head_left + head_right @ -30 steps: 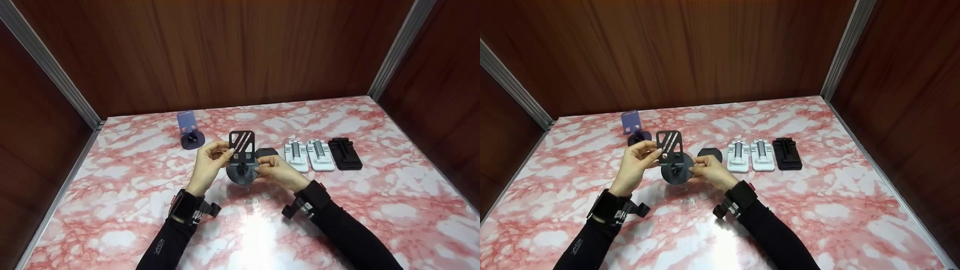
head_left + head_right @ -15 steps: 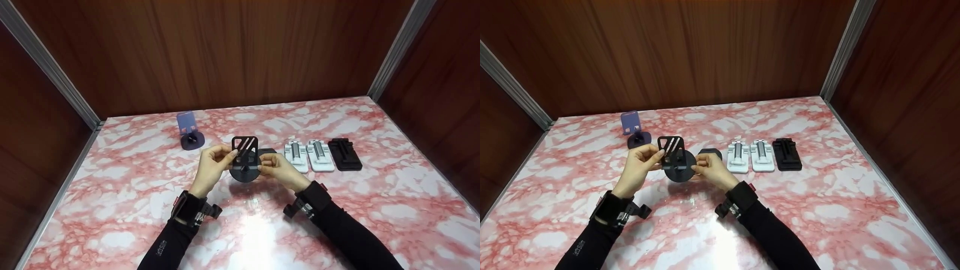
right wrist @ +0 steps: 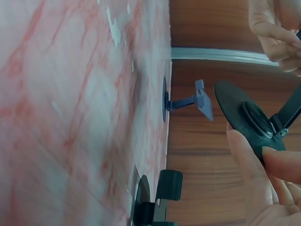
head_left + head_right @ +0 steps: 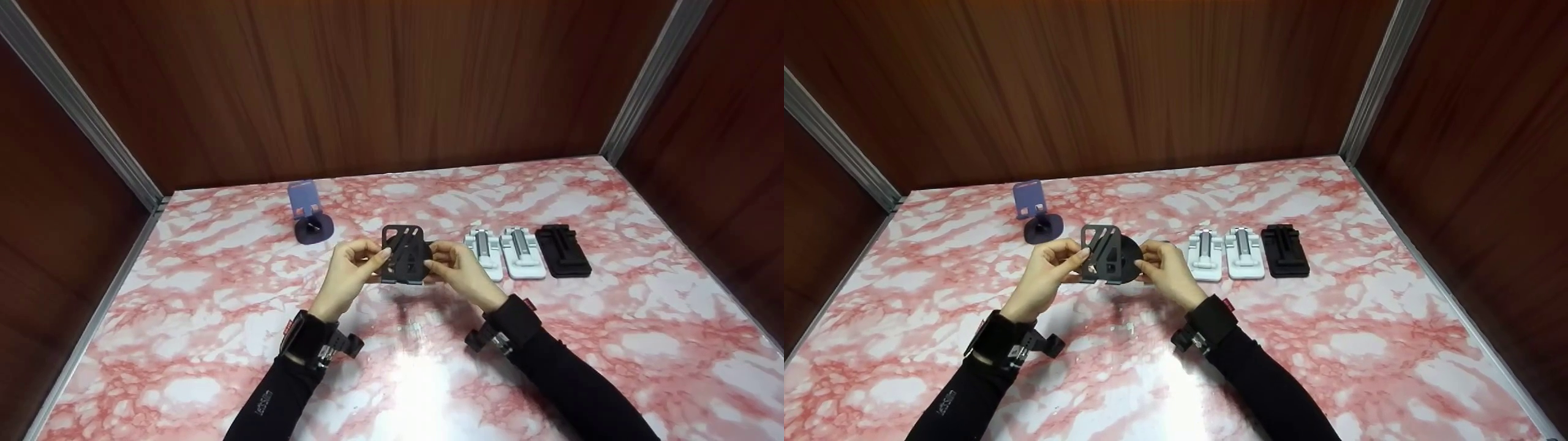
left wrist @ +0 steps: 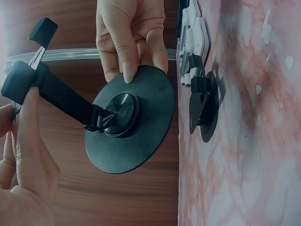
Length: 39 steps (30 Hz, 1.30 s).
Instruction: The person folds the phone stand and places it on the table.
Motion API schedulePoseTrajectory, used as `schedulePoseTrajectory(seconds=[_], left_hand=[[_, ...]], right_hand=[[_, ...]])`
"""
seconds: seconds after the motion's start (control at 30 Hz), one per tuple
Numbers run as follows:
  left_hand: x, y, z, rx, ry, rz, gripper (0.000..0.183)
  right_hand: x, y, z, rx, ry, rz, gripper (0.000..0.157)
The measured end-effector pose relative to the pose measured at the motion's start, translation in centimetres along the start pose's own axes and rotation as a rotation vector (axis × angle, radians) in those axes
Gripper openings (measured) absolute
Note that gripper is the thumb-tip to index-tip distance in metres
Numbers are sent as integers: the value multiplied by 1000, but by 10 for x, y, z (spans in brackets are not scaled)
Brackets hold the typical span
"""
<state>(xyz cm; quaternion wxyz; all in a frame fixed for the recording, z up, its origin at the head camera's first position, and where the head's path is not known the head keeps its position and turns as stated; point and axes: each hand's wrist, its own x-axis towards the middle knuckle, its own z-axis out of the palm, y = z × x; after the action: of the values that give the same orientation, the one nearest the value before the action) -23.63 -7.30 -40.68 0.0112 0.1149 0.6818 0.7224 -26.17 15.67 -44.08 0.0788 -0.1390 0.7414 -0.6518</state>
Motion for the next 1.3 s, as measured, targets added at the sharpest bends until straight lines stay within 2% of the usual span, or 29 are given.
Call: schedulePoseTrajectory(seconds=[0.27, 0.5, 0.67, 0.9, 1.03, 1.17, 1.3], left_hand=[[1, -1, -4, 11, -32, -32, 22], [5, -7, -7, 21, -81, -48, 20], [4, -9, -6, 25, -89, -67, 21], [5, -12, -6, 13, -120, -106, 25], [6, -14, -6, -7, -149, -120, 27], [5, -12, -5, -24, -153, -144, 27], [4, -10, -6, -16, -162, -141, 22]], right_hand=[[-2, -4, -1, -211, 95, -151, 17], [-5, -7, 0, -327, 191, -290, 13], [-6, -9, 0, -427, 254, -400, 12], [-6, -9, -1, -546, 305, -635, 13], [-7, -9, -2, -609, 318, -728, 13], [-7, -8, -4, -655, 329, -780, 14], [-5, -8, -5, -645, 316, -786, 16]])
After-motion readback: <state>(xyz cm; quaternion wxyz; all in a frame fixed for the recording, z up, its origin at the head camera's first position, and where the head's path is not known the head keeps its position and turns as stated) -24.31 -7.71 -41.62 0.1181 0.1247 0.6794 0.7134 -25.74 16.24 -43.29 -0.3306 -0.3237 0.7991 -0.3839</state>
